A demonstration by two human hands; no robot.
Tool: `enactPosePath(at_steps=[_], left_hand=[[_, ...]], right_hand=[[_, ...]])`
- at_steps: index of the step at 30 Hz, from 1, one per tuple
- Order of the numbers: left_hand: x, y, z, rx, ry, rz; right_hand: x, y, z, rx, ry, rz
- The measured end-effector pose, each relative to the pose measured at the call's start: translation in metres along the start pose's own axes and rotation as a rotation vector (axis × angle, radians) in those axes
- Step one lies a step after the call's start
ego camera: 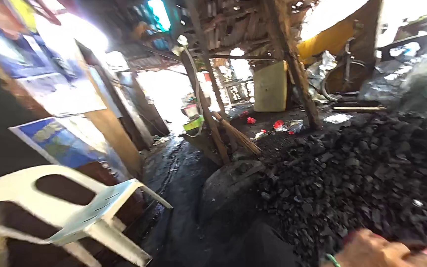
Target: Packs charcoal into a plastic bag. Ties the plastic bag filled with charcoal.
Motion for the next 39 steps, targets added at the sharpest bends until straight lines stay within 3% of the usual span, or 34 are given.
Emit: enactPosePath(at_steps=[2,3,5,7,9,11,14,18,21,23,27,29,32,35,39], left_hand=[[-0.002,-0.002,-0.002,-0.002,-0.059,-0.038],[-0.002,-0.002,-0.006,-0.115,-0.146,-0.154],[0.0,-0.005,-0.015,-0.503,-0.444,-0.525],[0.007,-0.016,-0.016,-0.934,-0.795,-0.687],[0.014,-0.029,-0.007,-1.355,-1.098,-0.586],[0.017,-0.032,0.003,-1.68,-1.307,-0.374],[0.021,-0.036,0.012,-1.92,-1.493,-0.107],[0.021,-0.038,0.004,-1.834,-1.501,-0.058],[0.016,-0.035,0.002,-1.663,-1.353,-0.174],[0.009,-0.031,0.002,-1.418,-1.099,-0.319],[-0.003,-0.02,0.013,-0.658,-0.219,-0.756],[-0.004,-0.021,0.026,-0.518,-0.034,-0.892],[-0.019,-0.028,0.029,-0.607,-0.165,-0.952],[-0.041,-0.055,0.028,-0.793,-0.518,-0.818],[-0.037,-0.091,0.031,-1.089,-0.946,-0.624]], right_hand=[[-0.006,-0.006,0.005,-0.038,0.131,-0.072],[-0.008,-0.007,0.008,-0.057,0.188,-0.077],[-0.008,-0.011,0.01,-0.088,0.162,-0.008],[0.004,-0.015,0.008,-0.098,-0.06,0.108],[0.02,-0.021,0.005,-0.184,-0.284,0.273],[0.032,-0.029,0.004,-0.372,-0.478,0.517],[0.031,-0.035,0.003,-0.656,-0.527,0.64],[0.017,-0.046,0.004,-0.794,-0.409,0.449],[0.013,-0.05,0.005,-0.833,-0.478,0.519],[0.01,-0.044,0.007,-0.844,-0.504,0.572],[0.015,-0.03,0.006,-0.995,-0.743,0.564],[0.022,-0.026,0.001,-1.105,-0.929,0.508],[0.015,-0.024,-0.007,-1.182,-1.101,0.414],[-0.025,-0.026,-0.001,-1.082,-1.125,0.372],[-0.047,-0.031,0.023,-0.993,-1.173,0.393]])
Point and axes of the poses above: each hand's wrist, its own y-axis towards the middle knuckle, its own x-axis out of the palm, z = x × y, the point moved 5 cm from there along y, towards the middle knuckle, and after that the axes turned 9 degrees about z, right-handed, at the moved point
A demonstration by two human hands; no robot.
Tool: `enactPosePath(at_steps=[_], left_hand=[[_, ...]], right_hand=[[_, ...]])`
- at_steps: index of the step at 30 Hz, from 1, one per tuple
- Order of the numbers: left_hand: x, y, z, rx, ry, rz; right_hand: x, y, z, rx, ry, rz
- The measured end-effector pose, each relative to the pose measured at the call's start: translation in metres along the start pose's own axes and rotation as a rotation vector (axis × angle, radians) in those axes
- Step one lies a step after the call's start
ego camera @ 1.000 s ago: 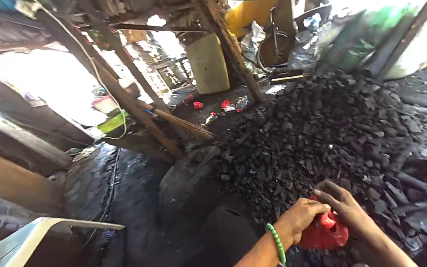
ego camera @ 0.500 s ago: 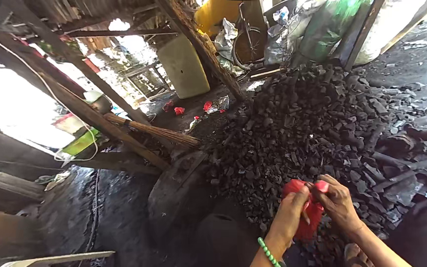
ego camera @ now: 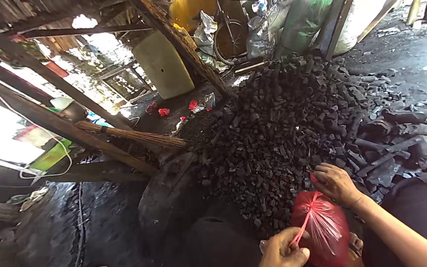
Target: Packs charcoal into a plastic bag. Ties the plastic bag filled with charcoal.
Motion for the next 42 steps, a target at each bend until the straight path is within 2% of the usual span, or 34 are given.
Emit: enactPosePath(at_steps=[4,6,7,9,11,13,15,17,20,22,23,25,29,31,36,37,39,40,42], left_hand=[[-0.012,0.018,-0.042,-0.261,-0.742,0.161],[-0.022,0.035,-0.052,-0.331,-0.887,0.289],[-0.025,0.045,-0.053,-0.32,-0.864,0.344],[-0.024,0.063,-0.044,-0.214,-0.625,0.39],[-0.012,0.074,-0.03,-0.069,-0.309,0.313],[-0.003,0.078,-0.019,0.028,-0.085,0.211],[-0.001,0.077,-0.011,0.101,-0.027,0.158],[-0.004,0.073,-0.004,0.182,-0.014,0.148],[-0.002,0.073,-0.005,0.227,-0.114,0.241],[0.0,0.074,-0.008,0.216,-0.198,0.281],[0.0,0.073,-0.007,0.218,-0.219,0.291],[-0.002,0.072,-0.004,0.235,-0.19,0.326],[-0.013,0.077,-0.001,0.213,0.251,0.478],[-0.013,0.077,0.002,0.216,0.416,0.466],[0.001,0.075,-0.005,0.305,0.582,0.371],[0.004,0.075,-0.006,0.274,0.601,0.316],[0.007,0.077,-0.011,0.092,0.479,0.157],[0.008,0.078,-0.017,-0.011,0.322,0.106],[0.01,0.074,-0.024,-0.204,-0.144,0.122]], right_hand=[[-0.01,-0.027,-0.006,0.143,0.036,-0.001],[-0.015,-0.04,-0.026,0.206,0.113,0.005],[-0.015,-0.046,-0.041,0.211,0.152,0.02],[-0.013,-0.05,-0.076,0.167,0.221,0.045],[-0.008,-0.045,-0.103,0.094,0.248,0.056],[-0.005,-0.032,-0.108,0.1,0.278,0.107],[-0.007,-0.015,-0.091,0.232,0.338,0.188],[-0.004,-0.005,-0.072,0.398,0.392,0.176],[0.01,-0.012,-0.066,0.681,0.659,-0.046],[0.012,-0.02,-0.072,0.771,0.851,-0.129],[0.011,-0.023,-0.075,0.759,0.907,-0.131],[0.01,-0.028,-0.08,0.662,0.856,-0.053],[0.01,-0.027,-0.088,0.453,0.515,0.143],[0.011,-0.029,-0.085,0.427,0.504,0.084],[0.01,-0.035,-0.068,0.552,0.58,-0.174],[0.011,-0.038,-0.067,0.539,0.581,-0.185],[0.014,-0.045,-0.069,0.495,0.573,-0.198],[0.014,-0.048,-0.07,0.483,0.565,-0.189],[0.012,-0.05,-0.071,0.511,0.591,-0.161]])
Point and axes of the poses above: each hand's wrist, its own y-axis towards the middle knuckle, its own x-axis out of the palm, z = x × y, the point moved 5 cm from there along y, towards the middle knuckle, and after that the axes turned 9 degrees about z, right-handed, at the moved point
